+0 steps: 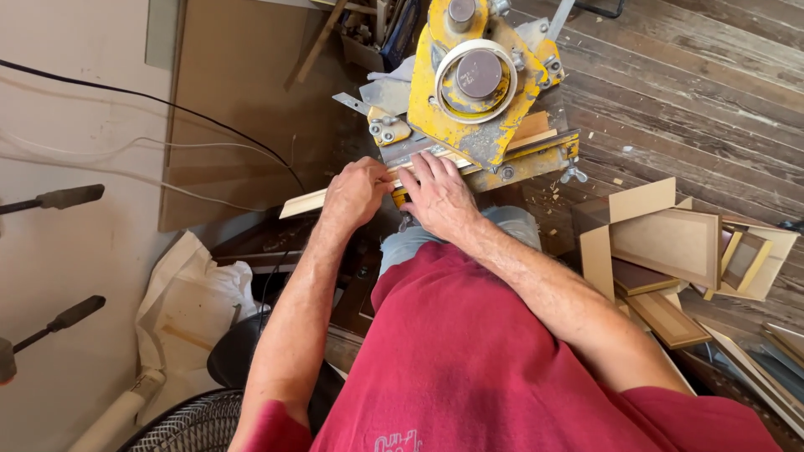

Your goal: Processing wooden strips through a planer and then sorting them on a workbench.

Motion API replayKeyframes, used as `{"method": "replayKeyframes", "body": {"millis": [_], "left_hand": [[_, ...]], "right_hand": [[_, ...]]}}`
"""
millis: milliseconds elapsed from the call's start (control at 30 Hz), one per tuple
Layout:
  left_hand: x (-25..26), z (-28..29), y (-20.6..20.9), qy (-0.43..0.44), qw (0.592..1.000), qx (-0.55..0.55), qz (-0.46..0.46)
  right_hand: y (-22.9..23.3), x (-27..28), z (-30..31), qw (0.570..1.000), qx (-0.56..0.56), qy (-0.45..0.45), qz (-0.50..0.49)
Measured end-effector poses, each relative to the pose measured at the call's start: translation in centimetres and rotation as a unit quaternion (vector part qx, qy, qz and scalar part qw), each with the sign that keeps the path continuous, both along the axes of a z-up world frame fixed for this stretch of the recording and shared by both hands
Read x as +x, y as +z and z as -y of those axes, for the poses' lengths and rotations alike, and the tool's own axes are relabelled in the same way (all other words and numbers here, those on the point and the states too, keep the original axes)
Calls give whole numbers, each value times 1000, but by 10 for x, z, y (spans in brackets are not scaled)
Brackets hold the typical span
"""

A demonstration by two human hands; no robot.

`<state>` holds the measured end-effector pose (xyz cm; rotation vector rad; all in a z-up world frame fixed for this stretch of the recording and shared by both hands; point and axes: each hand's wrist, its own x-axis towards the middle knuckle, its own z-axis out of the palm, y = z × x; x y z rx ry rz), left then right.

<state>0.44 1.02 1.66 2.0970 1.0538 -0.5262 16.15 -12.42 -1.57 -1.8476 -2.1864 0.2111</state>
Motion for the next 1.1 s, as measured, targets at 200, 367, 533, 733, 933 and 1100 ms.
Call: {"method": "replayKeyframes", "body": {"millis": [200, 367, 533, 733, 933, 1100], "left_hand": [[-7, 8, -32, 17, 1000, 11, 3], [-1, 10, -24, 47, 999, 11, -7], [2, 10, -13, 65, 998, 16, -10], [3, 11, -15, 70, 997, 24, -21], [6, 10, -7, 75, 996, 14, -54], [9, 8, 0, 62, 996, 12, -60]], "right_hand": [[-15, -4, -3, 999, 32, -30, -3], [-18, -15, -7, 996, 50, -68, 21], [-3, -20, -9, 995, 26, -88, 29], [9, -24, -9, 994, -46, -95, 14], [6, -26, -6, 995, 10, -100, 25], [12, -26, -6, 994, 14, -99, 37]]}}
